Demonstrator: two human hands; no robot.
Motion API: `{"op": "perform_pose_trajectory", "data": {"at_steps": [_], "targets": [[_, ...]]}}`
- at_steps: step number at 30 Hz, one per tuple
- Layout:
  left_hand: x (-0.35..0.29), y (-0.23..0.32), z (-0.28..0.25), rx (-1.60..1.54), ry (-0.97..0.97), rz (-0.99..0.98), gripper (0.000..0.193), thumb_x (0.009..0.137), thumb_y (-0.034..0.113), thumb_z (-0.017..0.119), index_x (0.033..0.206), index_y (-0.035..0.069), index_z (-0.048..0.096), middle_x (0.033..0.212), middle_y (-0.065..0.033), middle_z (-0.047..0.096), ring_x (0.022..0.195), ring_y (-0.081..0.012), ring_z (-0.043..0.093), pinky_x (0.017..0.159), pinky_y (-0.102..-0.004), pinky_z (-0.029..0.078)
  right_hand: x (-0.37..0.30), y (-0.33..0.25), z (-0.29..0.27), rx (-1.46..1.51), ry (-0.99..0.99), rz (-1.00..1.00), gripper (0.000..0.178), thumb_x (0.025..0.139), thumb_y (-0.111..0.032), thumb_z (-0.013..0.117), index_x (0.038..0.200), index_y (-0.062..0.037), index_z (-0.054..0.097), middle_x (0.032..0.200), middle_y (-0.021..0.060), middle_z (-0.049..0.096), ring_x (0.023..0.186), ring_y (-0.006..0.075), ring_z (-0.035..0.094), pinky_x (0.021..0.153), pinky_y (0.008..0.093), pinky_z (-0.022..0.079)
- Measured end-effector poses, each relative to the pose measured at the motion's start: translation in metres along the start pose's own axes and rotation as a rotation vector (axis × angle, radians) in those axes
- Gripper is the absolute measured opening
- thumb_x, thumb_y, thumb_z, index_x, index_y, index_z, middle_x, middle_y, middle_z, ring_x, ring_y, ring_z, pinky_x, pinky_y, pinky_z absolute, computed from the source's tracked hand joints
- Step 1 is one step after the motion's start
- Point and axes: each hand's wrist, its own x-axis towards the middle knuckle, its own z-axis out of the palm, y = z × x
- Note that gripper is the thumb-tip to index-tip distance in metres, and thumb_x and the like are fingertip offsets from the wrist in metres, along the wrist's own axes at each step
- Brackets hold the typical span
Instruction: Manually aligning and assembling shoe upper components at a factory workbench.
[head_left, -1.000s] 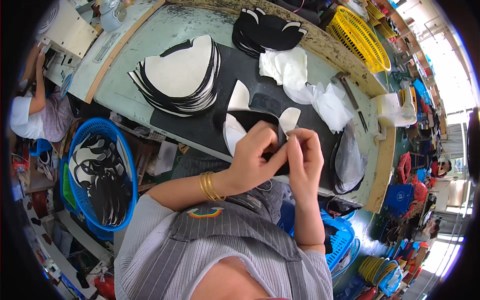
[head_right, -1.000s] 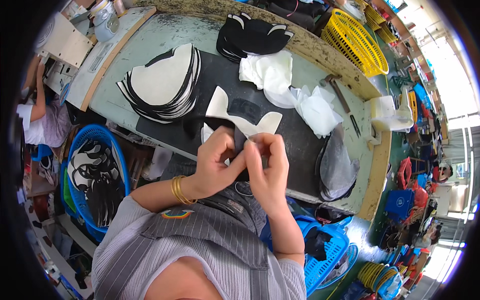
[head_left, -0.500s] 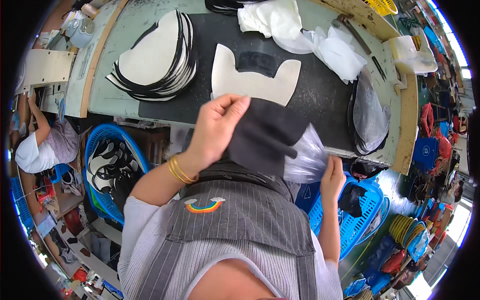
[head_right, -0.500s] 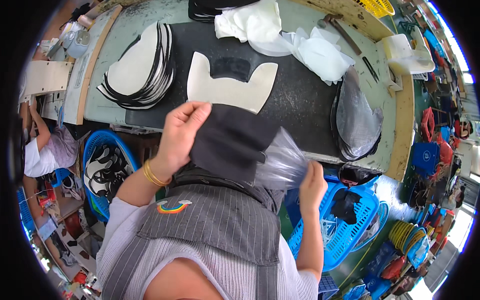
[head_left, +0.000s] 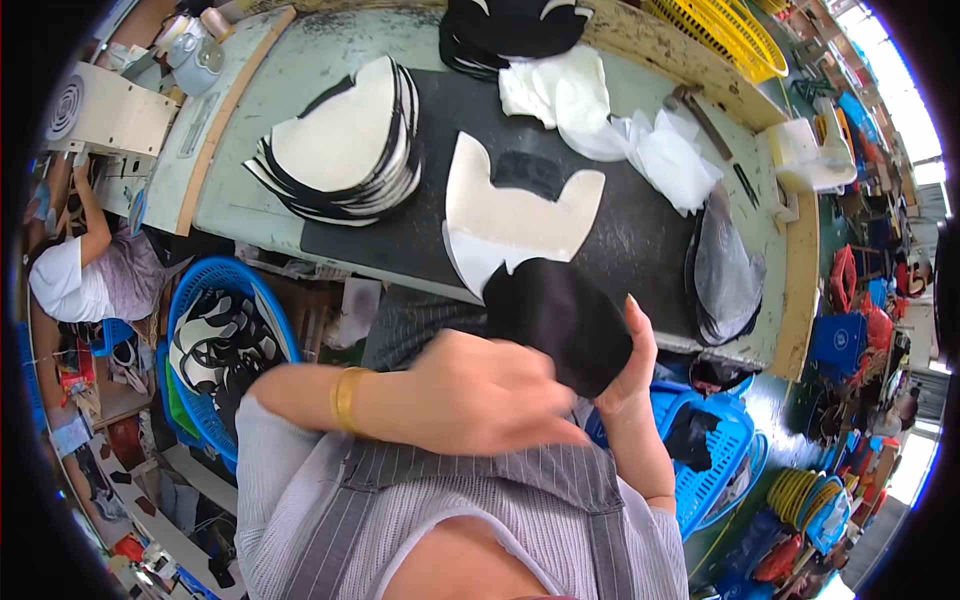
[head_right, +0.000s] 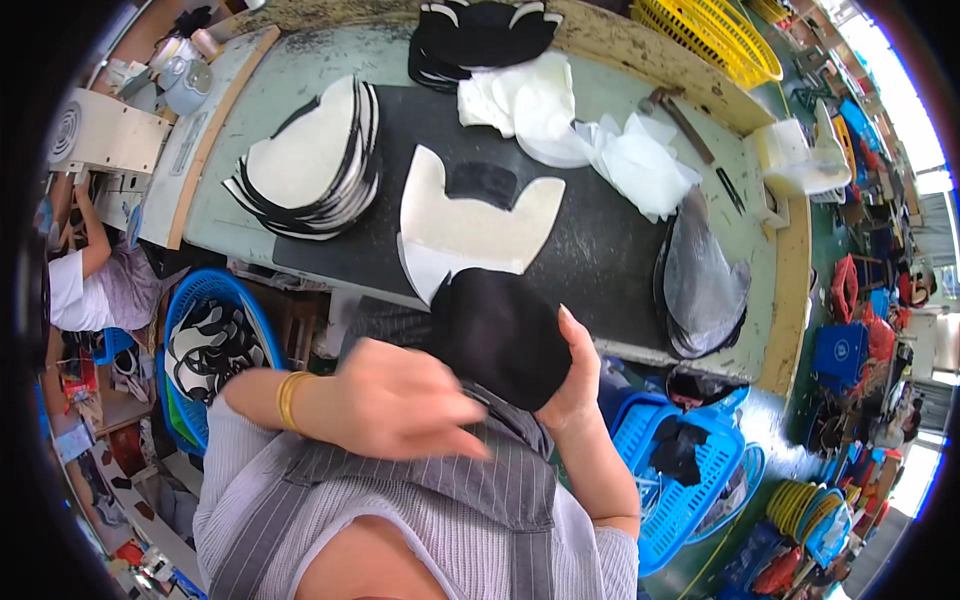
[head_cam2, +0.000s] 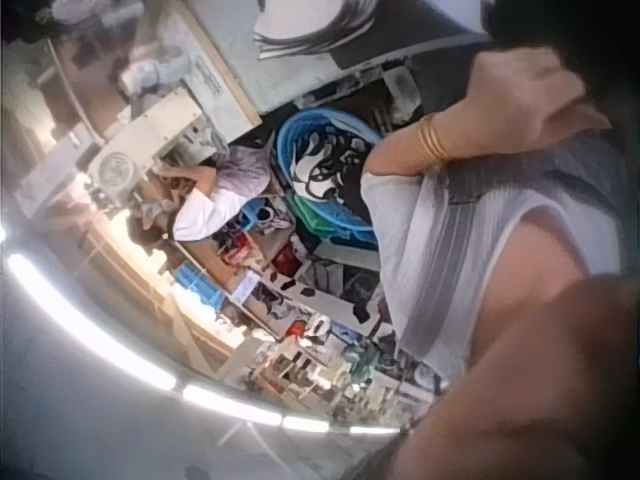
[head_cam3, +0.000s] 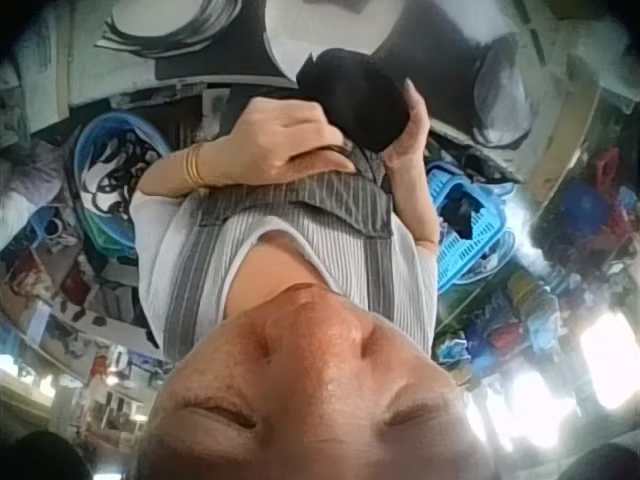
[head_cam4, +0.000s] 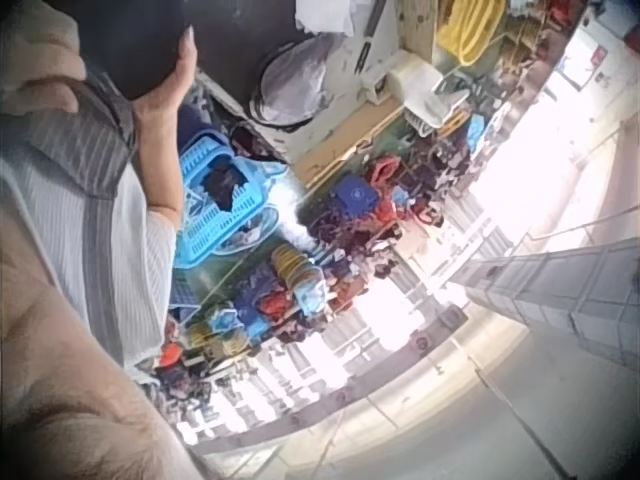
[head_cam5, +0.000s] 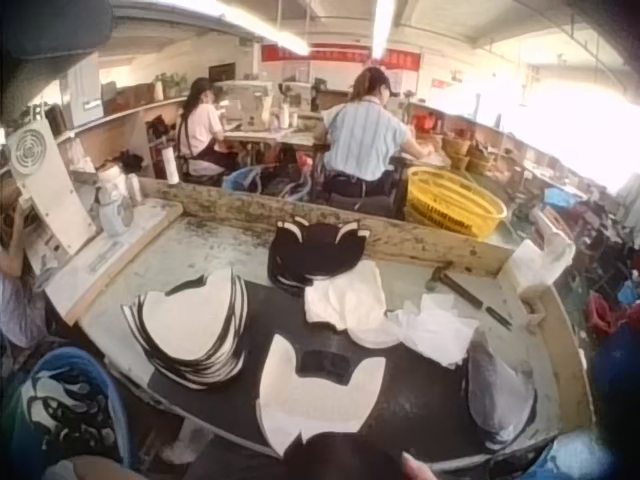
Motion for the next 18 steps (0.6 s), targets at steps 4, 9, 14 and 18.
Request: {"op": "perform_pose_trajectory", "data": {"at_steps": [4, 9, 14, 18], "targets": [[-0.062, -0.044, -0.016, -0.669, -0.009, -0.837, 0.020, 0.090, 0.022, 0.062, 0.080, 0.005, 0.060, 0.071, -0.0042, 0.058, 0.063, -0.0113, 0.056, 0.058, -0.0276, 0.046, 0.011, 0.003, 0.021, -0.026, -0.150, -0.094, 0.050, 0.087, -0.031, 0.048, 0.128, -0.0013, 0.049, 0.128, 0.0155, 0.053, 0.115, 0.0310, 0.053, 0.100, 0.0444, 0.040], [-0.033, -0.052, 0.009, -1.875, 0.605, -1.366, 0.025, 0.095, 0.022, 0.051, 0.102, 0.001, 0.062, 0.106, -0.0089, 0.063, 0.093, -0.0182, 0.062, 0.082, -0.0300, 0.050, 0.022, 0.008, 0.017, 0.007, -0.180, -0.013, 0.051, 0.088, -0.031, 0.048, 0.130, -0.0009, 0.047, 0.130, 0.0155, 0.051, 0.118, 0.0311, 0.051, 0.101, 0.0444, 0.039], [-0.033, -0.106, 0.006, -1.162, 0.578, -1.031, 0.018, 0.088, 0.009, 0.063, 0.103, -0.001, 0.063, 0.097, -0.0062, 0.066, 0.086, -0.0123, 0.063, 0.076, -0.0258, 0.052, 0.051, 0.005, 0.003, -0.267, 0.062, -0.261, 0.033, 0.093, -0.009, 0.048, 0.124, 0.0034, 0.052, 0.121, 0.0119, 0.059, 0.109, 0.0215, 0.057, 0.092, 0.0345, 0.045], [-0.027, -0.150, 0.005, -0.752, 0.540, -0.889, 0.025, 0.090, 0.008, 0.060, 0.113, -0.002, 0.058, 0.098, -0.0012, 0.064, 0.083, -0.0060, 0.058, 0.076, -0.0202, 0.048, 0.083, -0.006, 0.006, -0.879, 0.218, -0.579, 0.018, 0.089, -0.005, 0.058, 0.105, 0.0041, 0.063, 0.093, -0.0003, 0.065, 0.083, 0.0055, 0.056, 0.074, 0.0194, 0.045]]}}
